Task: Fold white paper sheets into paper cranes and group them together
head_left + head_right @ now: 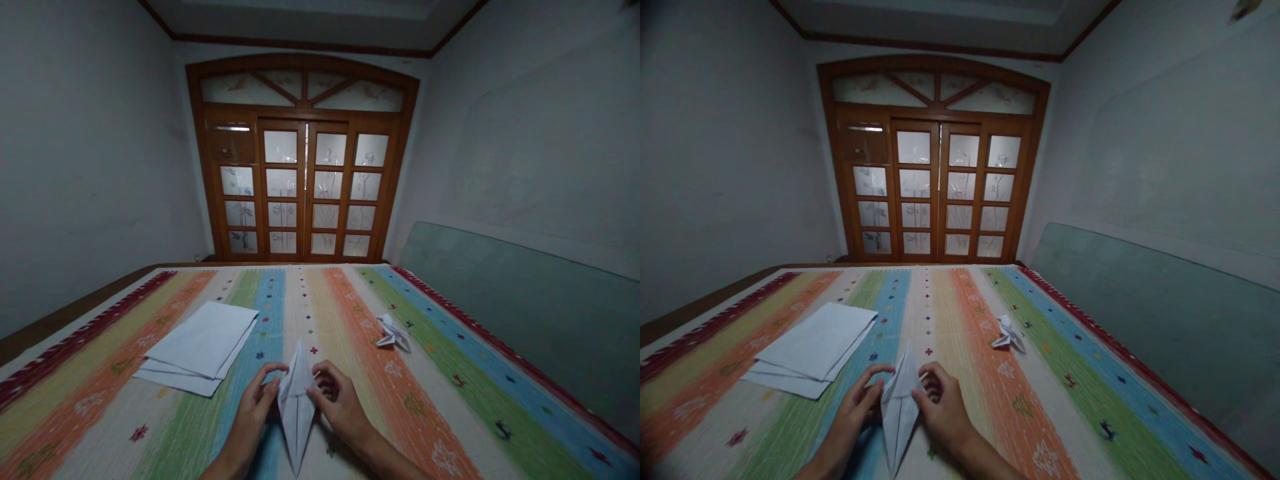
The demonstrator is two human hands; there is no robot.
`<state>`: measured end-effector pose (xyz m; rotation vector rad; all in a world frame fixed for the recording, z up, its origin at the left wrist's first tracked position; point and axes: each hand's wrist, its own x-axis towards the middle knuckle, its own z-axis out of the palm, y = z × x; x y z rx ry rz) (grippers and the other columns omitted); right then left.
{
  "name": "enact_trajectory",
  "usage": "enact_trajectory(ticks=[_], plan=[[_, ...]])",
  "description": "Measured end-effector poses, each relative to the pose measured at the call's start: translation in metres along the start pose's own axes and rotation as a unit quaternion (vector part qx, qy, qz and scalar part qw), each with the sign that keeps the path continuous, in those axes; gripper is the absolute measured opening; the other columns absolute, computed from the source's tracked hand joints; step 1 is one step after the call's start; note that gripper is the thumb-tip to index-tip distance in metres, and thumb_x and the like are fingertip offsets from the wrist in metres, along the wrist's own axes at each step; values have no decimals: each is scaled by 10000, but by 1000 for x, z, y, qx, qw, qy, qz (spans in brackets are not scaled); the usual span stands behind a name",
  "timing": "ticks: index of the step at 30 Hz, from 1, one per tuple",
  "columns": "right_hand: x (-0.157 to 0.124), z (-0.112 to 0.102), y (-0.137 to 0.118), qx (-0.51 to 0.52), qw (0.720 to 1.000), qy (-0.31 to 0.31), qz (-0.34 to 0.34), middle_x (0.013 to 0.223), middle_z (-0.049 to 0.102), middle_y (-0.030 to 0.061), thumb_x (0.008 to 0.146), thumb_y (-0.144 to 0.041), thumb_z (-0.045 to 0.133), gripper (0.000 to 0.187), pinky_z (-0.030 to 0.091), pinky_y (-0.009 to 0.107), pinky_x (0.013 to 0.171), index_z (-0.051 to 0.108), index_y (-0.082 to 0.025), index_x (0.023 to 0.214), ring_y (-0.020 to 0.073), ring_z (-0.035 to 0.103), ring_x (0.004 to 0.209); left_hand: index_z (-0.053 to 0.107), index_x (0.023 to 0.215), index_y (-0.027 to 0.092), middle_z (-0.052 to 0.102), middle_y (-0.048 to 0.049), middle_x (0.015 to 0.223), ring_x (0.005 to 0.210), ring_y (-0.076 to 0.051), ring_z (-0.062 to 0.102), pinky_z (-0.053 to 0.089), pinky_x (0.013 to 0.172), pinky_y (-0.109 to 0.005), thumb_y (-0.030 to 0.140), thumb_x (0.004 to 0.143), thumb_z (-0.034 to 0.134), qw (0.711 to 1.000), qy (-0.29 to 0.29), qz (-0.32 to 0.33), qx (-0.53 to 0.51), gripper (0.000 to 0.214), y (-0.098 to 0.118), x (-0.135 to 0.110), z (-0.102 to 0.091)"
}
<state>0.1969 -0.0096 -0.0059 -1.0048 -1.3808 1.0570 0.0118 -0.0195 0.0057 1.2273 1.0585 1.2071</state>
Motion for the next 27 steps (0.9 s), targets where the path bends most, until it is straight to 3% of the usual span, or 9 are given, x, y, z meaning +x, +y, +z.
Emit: enact_trajectory(ticks=[6,10,15,20,27], plan=[[1,0,1,-9,1000,12,-8,678,590,-20,741,-383,790,262,455,229,568,617,-195,799,151,571,630,701,858,208,707,-38,852,854,-250,670,531,717,-286,530,688,822,999,0,47,17,384,2,3,2],[1,0,-1,-14,1000,1,-10,675,595,-12,750,-359,778,230,456,241,574,626,-186,740,151,567,618,707,857,208,715,-59,916,967,-287,676,542,813,-327,393,645,841,998,15,55,40,312,6,1,5],[1,-1,-9,-41,997,10,-60,808,609,38,753,-258,730,114,454,251,603,681,-175,692,182,603,734,648,972,236,709,-34,924,897,-259,692,549,775,-323,321,627,851,998,15,58,26,409,4,-3,10],[1,1,-11,15,1000,-24,-8,682,594,2,767,-360,752,223,466,270,643,637,-177,711,173,591,663,456,1251,262,712,-31,895,870,-260,718,564,722,-329,354,755,798,997,-47,54,-30,610,0,-6,13],[-2,-1,-10,106,991,-71,47,609,505,-60,778,-606,753,450,328,196,508,567,-197,783,102,464,539,366,1397,240,689,-137,1220,1122,-311,682,539,960,-430,412,766,791,998,-39,45,-30,781,-5,-7,14]])
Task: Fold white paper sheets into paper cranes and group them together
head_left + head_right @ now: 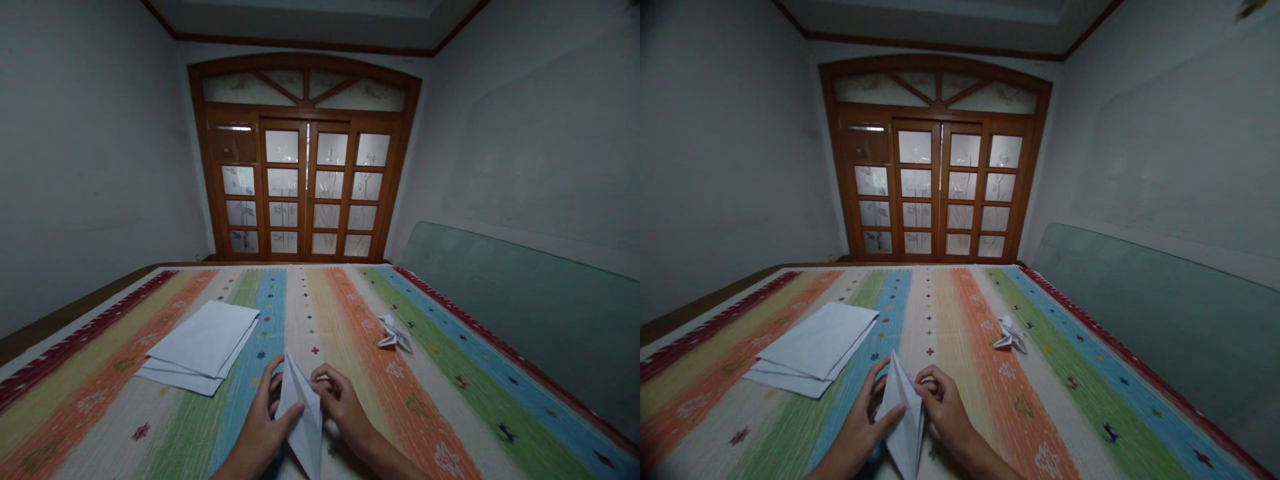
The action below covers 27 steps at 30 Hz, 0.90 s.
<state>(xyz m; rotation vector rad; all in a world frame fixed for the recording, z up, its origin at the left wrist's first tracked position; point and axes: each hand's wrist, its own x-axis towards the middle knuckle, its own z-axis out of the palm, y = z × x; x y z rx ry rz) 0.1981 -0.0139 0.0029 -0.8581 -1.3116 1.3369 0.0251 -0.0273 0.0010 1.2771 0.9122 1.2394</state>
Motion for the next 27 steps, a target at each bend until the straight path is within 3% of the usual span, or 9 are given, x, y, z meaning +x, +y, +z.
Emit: enact_trajectory(ticks=[3,6,14,20,27], plan=[[-1,-2,3,42,998,-35,19,633,518,-63,781,-682,713,513,331,191,504,570,-202,895,92,452,526,383,1392,235,702,-141,1233,1133,-324,683,517,1002,-464,427,774,787,1000,-4,-10,0,763,-2,-1,0],[0,-1,7,49,997,-53,17,698,607,-47,663,-608,854,600,375,186,520,545,-216,997,99,528,553,428,1346,236,728,-131,1180,1100,-328,698,530,978,-457,441,759,806,1000,3,-5,9,728,-2,0,0],[2,1,4,38,999,-16,21,731,720,-18,668,-511,872,552,476,206,557,554,-213,1008,129,658,583,454,1296,229,748,-64,924,850,-276,739,572,721,-347,486,688,850,999,-2,-25,-19,769,0,7,-5],[3,1,-1,23,999,12,45,695,746,-3,647,-482,859,563,504,258,578,559,-207,1035,182,705,593,474,1277,220,735,-1,780,727,-221,727,547,683,-302,396,680,856,999,12,-31,-23,731,2,12,-10],[7,0,5,-65,993,80,62,548,645,-42,622,-343,797,383,456,265,548,651,-168,929,167,622,525,641,944,181,663,50,558,542,-164,630,442,565,-232,332,580,858,995,70,-55,41,450,4,17,-15]])
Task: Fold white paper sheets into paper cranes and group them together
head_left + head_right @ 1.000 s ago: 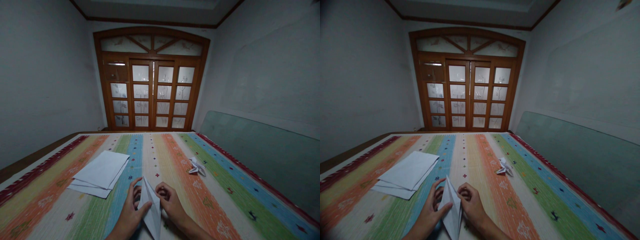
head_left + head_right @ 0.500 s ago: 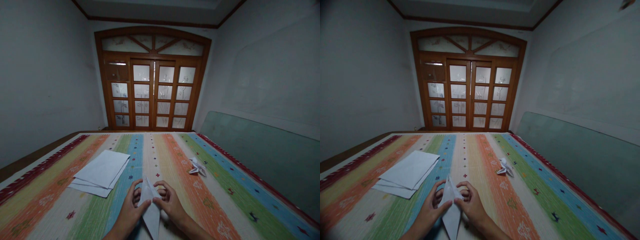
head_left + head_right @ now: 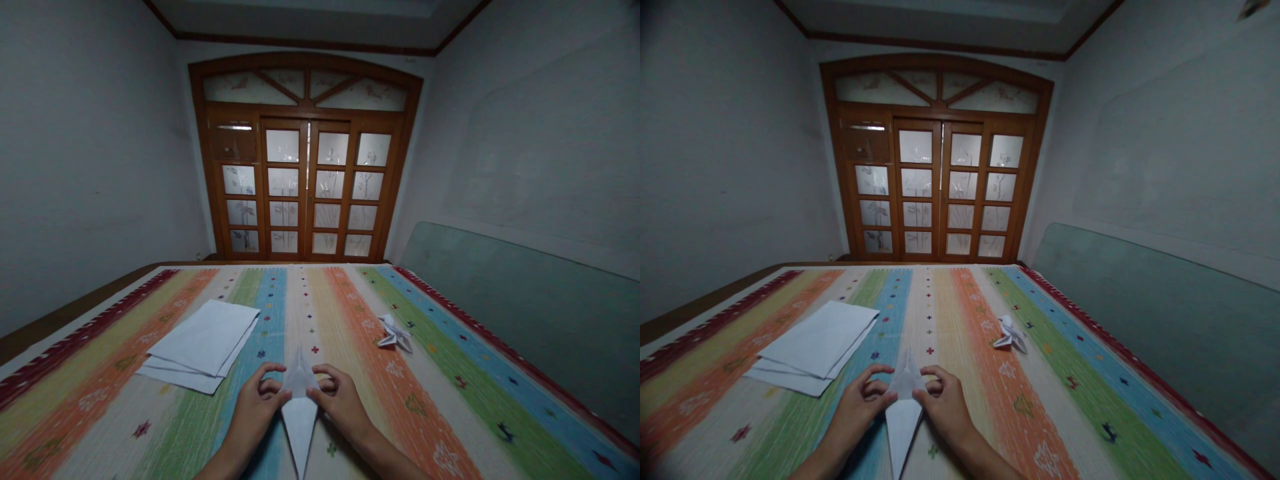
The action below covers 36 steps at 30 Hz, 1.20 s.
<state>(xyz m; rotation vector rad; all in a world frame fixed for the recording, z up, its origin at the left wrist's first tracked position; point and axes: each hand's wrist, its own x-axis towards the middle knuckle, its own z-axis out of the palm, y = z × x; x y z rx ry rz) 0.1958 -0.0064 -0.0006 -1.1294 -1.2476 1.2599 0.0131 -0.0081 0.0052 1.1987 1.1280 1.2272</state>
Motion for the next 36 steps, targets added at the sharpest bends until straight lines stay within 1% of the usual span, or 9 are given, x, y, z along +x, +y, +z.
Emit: enact_trajectory(ticks=[3,7,15,23,26,29,32,34,36], plan=[[1,1,2,-24,999,14,-19,493,559,-76,624,-308,756,312,404,245,512,667,-165,887,134,538,480,642,890,178,672,42,531,526,-167,620,431,556,-232,306,576,837,1000,8,-7,5,391,1,0,0],[1,0,-1,-18,1000,0,-24,509,566,-82,623,-297,744,407,407,237,520,661,-166,999,128,527,487,647,863,183,693,29,556,553,-177,642,448,566,-239,305,573,834,1000,12,-4,-14,366,3,-1,1],[-1,2,6,12,994,-111,11,566,667,-44,610,-316,836,457,419,205,485,646,-161,996,118,581,469,636,945,193,728,7,676,656,-206,698,499,602,-253,399,567,877,999,22,1,-50,494,10,-1,-1],[-5,5,8,36,994,-106,3,633,722,-27,638,-297,831,452,494,237,520,555,-198,981,162,664,522,546,1050,218,753,-19,727,680,-260,730,532,610,-311,521,666,804,998,-53,-28,-23,553,10,-7,4],[-4,2,5,45,996,-75,-22,778,753,9,642,-268,819,554,532,283,620,527,-218,1110,205,717,681,543,1103,212,721,7,684,624,-234,691,479,565,-276,450,720,745,998,-60,-13,33,494,13,-8,2],[-3,-3,1,1,995,-20,-95,947,750,52,660,-216,787,603,540,315,716,536,-226,1208,213,706,793,578,1172,200,635,55,596,554,-196,610,400,551,-252,322,773,671,984,-72,46,158,427,15,-11,-2],[-3,-7,-2,-90,988,-27,-126,904,739,55,688,-175,728,378,526,316,736,682,-198,1062,208,680,787,634,1179,220,637,36,650,662,-213,617,404,649,-272,237,788,638,954,-80,101,270,391,13,-14,-5],[-4,-8,-1,-148,980,-47,-123,830,732,47,716,-156,683,238,512,310,724,749,-187,943,206,668,767,646,1179,235,668,12,725,745,-229,628,410,713,-286,218,799,627,942,-87,113,304,381,10,-14,-7],[-5,-9,1,-188,973,-55,-122,808,738,51,733,-136,652,206,502,305,718,778,-179,890,207,665,766,646,1175,241,684,3,766,777,-233,627,411,739,-291,199,794,627,938,-94,114,312,384,7,-12,-8]])
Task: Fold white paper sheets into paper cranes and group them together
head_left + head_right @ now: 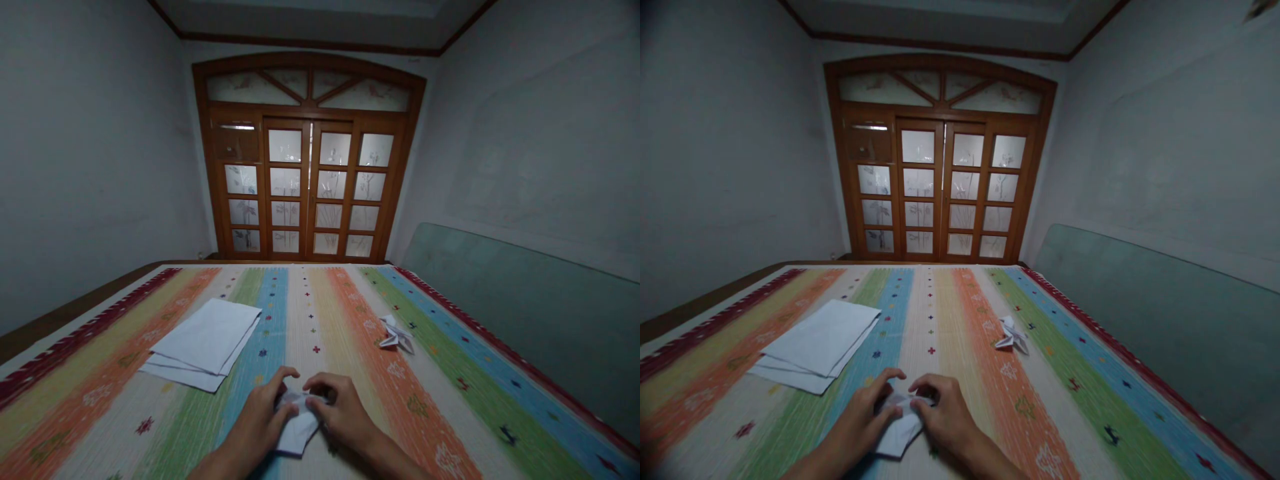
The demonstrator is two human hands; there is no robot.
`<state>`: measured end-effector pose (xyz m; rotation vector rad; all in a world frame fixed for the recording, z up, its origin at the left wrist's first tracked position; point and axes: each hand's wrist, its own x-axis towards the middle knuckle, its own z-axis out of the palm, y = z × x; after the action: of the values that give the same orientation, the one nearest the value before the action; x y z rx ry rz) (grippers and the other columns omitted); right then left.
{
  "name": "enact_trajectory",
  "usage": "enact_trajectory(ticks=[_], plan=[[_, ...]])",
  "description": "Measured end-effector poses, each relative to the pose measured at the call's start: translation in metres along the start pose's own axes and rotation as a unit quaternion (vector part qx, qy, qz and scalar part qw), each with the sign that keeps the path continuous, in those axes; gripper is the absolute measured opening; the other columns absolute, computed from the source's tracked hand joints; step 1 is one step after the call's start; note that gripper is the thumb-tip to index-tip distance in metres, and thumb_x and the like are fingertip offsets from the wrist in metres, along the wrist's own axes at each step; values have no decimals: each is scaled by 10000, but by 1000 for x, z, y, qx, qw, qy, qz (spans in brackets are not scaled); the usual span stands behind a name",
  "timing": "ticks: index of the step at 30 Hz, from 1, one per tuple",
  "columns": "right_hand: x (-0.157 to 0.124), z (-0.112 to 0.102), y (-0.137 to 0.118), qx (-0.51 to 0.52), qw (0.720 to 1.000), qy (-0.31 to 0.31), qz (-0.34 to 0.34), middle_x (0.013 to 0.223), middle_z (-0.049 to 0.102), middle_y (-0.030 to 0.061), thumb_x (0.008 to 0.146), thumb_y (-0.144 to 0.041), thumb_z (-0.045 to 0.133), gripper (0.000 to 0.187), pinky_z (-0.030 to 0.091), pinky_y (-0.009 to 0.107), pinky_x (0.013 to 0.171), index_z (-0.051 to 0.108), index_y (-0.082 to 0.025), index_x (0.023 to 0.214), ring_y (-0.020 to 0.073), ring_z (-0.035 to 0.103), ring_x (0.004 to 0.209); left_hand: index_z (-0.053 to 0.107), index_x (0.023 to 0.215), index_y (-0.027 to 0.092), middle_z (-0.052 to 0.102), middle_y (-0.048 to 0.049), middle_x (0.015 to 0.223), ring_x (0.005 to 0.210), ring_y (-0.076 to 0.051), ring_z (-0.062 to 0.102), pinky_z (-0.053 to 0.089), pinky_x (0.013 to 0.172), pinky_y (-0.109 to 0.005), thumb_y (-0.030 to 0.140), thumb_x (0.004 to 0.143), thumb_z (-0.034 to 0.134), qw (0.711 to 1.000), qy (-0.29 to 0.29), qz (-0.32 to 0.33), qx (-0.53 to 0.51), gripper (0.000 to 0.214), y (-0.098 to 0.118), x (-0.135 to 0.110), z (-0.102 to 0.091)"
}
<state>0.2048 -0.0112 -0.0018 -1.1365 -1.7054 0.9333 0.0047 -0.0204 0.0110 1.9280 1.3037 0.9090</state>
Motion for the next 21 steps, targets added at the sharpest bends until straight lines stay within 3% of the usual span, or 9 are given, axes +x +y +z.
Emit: enact_trajectory(ticks=[4,10,15,21], plan=[[-1,0,4,-42,999,-2,1,845,766,72,754,-119,636,214,510,325,761,797,-174,882,225,680,796,654,1142,235,708,-13,831,828,-244,632,426,785,-313,136,752,618,1000,-11,8,3,404,-7,6,-1],[-1,-3,10,-130,991,-18,-27,919,742,80,781,-112,669,286,495,366,857,792,-201,1023,241,666,876,728,935,224,731,-61,952,975,-285,611,429,913,-388,130,735,649,999,-10,38,29,234,-10,10,-8],[-4,-3,5,-175,983,-37,-30,973,673,81,792,-97,691,331,478,351,891,782,-214,1088,242,627,966,757,982,225,724,-65,916,939,-287,600,431,898,-402,163,728,708,998,-6,34,45,266,-15,13,-11],[-3,-4,-2,-159,987,-30,-11,946,648,59,757,-63,736,264,471,337,898,808,-217,959,231,622,967,763,1049,227,718,-42,892,936,-266,600,428,897,-381,94,698,667,999,-15,21,32,387,-23,14,-10]])
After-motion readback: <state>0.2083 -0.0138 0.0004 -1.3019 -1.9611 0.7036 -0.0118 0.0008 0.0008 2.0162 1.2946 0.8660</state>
